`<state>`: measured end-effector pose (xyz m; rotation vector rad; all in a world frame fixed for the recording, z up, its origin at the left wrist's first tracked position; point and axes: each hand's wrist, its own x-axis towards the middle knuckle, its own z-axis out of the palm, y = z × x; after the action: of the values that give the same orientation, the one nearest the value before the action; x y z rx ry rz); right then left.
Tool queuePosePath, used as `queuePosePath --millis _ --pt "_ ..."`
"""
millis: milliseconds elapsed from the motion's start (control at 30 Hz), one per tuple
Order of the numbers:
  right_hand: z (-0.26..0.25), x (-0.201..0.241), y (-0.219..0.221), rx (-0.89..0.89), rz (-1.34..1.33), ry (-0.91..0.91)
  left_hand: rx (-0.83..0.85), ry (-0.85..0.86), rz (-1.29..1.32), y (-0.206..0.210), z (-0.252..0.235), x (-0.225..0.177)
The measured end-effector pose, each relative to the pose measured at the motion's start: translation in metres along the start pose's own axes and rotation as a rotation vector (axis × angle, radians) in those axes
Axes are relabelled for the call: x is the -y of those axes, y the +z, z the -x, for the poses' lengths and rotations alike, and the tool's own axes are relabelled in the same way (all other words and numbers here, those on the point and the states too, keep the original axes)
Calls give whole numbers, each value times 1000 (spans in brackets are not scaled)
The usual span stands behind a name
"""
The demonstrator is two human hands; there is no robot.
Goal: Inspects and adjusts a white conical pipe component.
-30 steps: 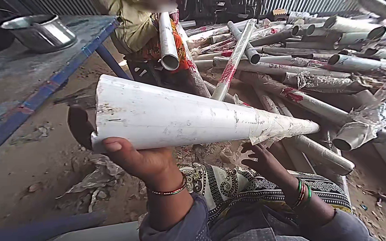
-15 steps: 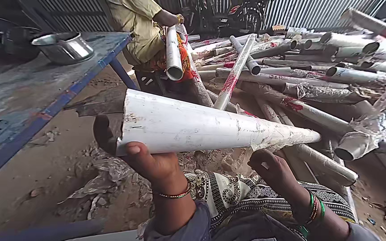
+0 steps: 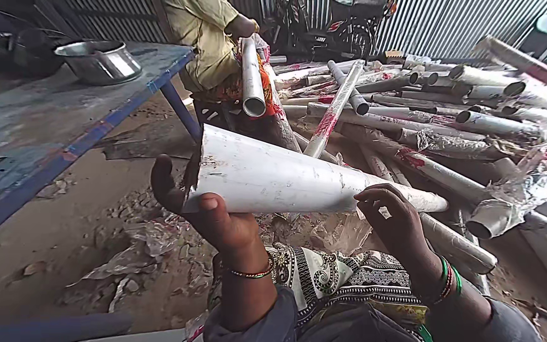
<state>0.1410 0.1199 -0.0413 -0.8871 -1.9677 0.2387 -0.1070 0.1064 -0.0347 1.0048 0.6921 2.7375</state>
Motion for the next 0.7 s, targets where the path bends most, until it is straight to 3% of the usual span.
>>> queuePosePath --millis 367,467,567,700 --pt "-30 16 14 -12 123 106 23 -12 -17 -5 -2 3" --pt "-36 23 12 43 101 232 9 -23 -24 -6 -1 3" --pt "-43 27 9 86 -64 375 15 -31 -37 -6 -1 2" --pt "-42 27 5 -18 -447 277 33 -11 -39 -8 -2 3"
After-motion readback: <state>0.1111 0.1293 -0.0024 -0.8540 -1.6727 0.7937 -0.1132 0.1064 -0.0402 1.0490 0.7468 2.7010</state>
